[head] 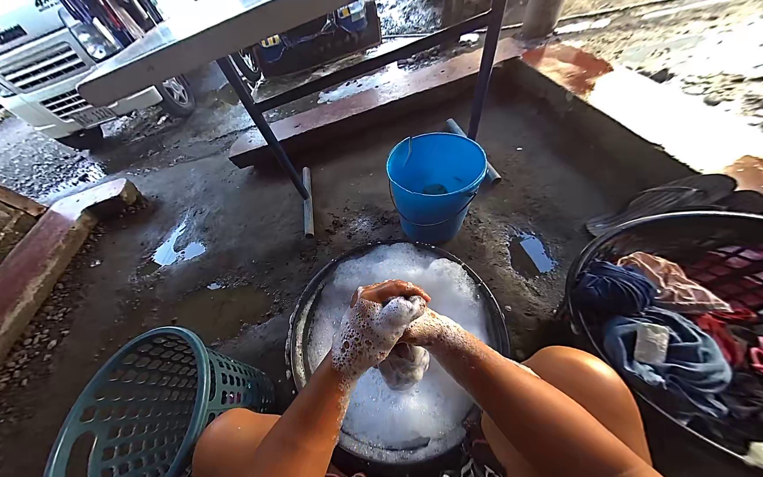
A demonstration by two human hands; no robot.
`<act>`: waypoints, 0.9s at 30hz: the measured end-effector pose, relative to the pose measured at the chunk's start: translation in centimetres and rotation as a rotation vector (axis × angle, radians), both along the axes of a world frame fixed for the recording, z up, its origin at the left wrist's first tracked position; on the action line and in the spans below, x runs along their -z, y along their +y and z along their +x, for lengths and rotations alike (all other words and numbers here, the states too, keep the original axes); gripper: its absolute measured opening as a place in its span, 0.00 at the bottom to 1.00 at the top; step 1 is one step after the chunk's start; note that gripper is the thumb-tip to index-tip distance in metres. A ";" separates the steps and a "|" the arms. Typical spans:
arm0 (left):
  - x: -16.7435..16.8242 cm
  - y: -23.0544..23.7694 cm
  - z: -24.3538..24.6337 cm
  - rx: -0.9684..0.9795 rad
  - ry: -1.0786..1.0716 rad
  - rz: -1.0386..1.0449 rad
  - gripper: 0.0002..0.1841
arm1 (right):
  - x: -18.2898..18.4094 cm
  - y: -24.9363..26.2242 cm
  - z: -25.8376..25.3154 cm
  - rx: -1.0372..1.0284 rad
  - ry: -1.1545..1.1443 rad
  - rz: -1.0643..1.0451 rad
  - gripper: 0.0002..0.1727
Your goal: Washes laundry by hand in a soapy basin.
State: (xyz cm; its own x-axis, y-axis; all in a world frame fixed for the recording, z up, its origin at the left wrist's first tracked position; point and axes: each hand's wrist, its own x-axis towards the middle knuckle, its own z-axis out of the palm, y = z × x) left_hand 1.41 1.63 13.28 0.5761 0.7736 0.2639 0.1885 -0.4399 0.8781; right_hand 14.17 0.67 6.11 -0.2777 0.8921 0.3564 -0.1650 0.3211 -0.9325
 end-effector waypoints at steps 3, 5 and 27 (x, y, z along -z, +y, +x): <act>-0.3 0.0 0.5 -0.052 0.033 -0.065 0.11 | 0.6 0.0 -0.5 0.082 -0.009 -0.029 0.26; -0.4 -0.1 0.7 -0.098 0.075 -0.048 0.14 | -1.0 -1.3 -0.4 0.144 -0.139 -0.139 0.27; 12.8 -5.9 -0.8 -0.559 0.075 0.021 0.56 | -0.2 0.4 -2.2 0.576 -0.090 -0.335 0.29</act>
